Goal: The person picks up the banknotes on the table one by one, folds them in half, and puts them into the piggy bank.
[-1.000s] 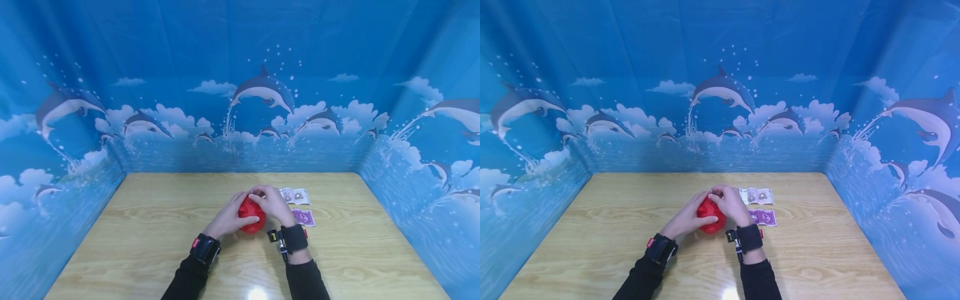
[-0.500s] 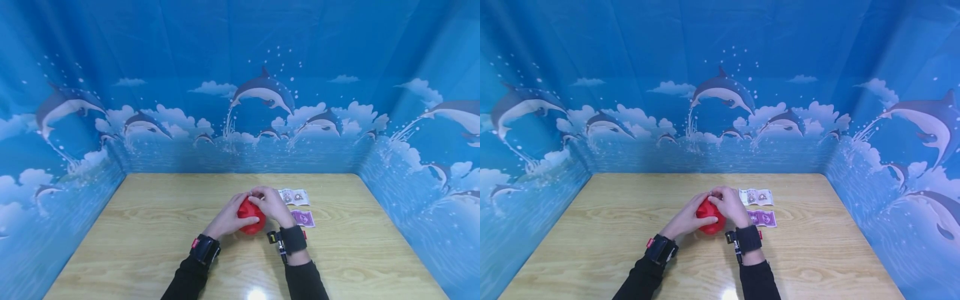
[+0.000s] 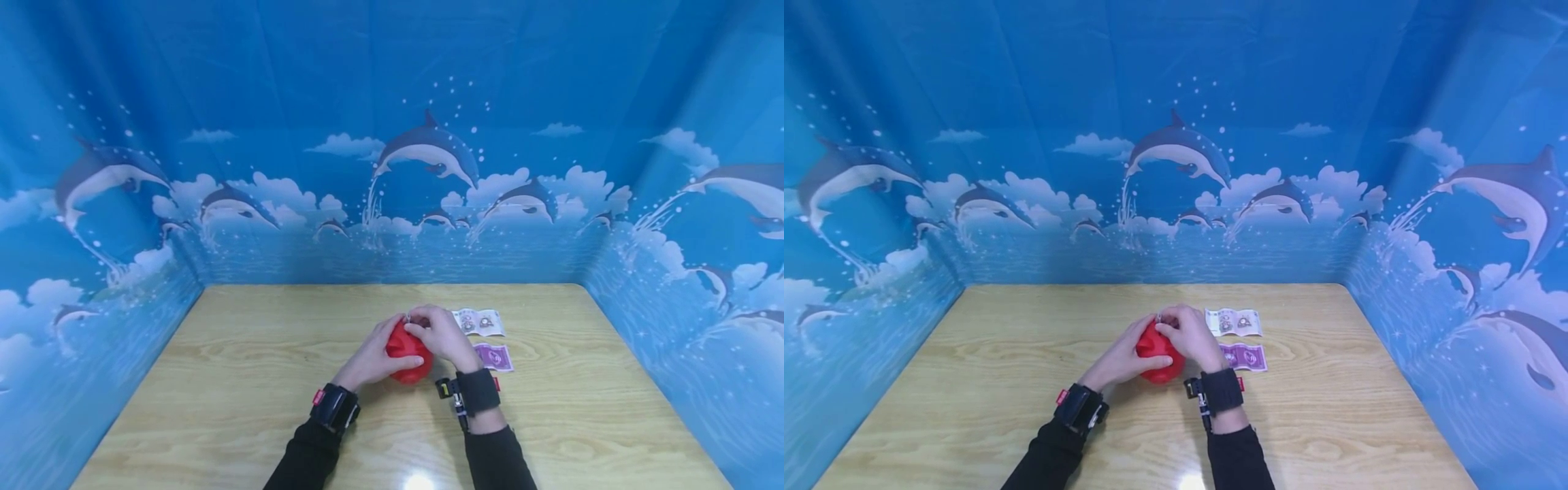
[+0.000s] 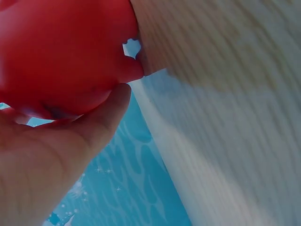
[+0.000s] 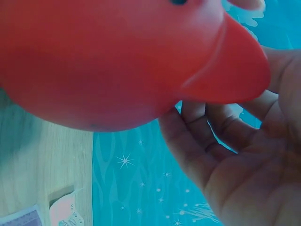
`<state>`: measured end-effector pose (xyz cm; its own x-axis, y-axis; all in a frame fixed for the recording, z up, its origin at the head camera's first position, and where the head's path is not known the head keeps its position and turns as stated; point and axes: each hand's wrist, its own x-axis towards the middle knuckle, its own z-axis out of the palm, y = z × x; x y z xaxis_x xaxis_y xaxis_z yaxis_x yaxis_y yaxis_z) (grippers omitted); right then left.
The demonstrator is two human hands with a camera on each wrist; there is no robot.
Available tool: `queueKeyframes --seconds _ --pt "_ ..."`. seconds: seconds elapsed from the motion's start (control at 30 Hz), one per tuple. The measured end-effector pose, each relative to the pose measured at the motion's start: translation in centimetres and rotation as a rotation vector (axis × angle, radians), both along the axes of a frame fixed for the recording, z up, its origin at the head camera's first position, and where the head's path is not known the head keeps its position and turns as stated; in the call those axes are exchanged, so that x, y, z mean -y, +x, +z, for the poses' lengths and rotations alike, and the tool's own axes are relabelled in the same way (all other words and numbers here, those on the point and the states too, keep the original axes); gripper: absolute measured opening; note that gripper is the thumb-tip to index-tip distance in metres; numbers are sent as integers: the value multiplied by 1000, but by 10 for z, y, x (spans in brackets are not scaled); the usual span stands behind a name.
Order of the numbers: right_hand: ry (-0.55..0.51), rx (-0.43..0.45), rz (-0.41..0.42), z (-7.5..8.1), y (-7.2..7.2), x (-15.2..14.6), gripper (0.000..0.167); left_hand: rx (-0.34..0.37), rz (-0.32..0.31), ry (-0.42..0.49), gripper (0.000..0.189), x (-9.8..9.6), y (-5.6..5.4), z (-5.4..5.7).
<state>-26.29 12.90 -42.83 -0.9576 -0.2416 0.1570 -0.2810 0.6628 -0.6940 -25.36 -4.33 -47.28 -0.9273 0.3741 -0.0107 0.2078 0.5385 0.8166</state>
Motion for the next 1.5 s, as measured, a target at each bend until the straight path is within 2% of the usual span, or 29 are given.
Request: queueKeyframes --seconds 0.57,0.9,1.2,1.5 --pt "-18 -24 29 -1 0 -3 15 19 -6 25 102 -1 -3 -6" --pt "-59 -3 -29 -1 -1 0 20 19 -13 32 101 0 -2 -6" --pt "-49 -6 -46 -3 -2 3 17 29 -10 32 102 0 -2 -7" --pt "-61 -57 -78 -3 -1 8 12 30 -7 62 95 0 -2 -6"
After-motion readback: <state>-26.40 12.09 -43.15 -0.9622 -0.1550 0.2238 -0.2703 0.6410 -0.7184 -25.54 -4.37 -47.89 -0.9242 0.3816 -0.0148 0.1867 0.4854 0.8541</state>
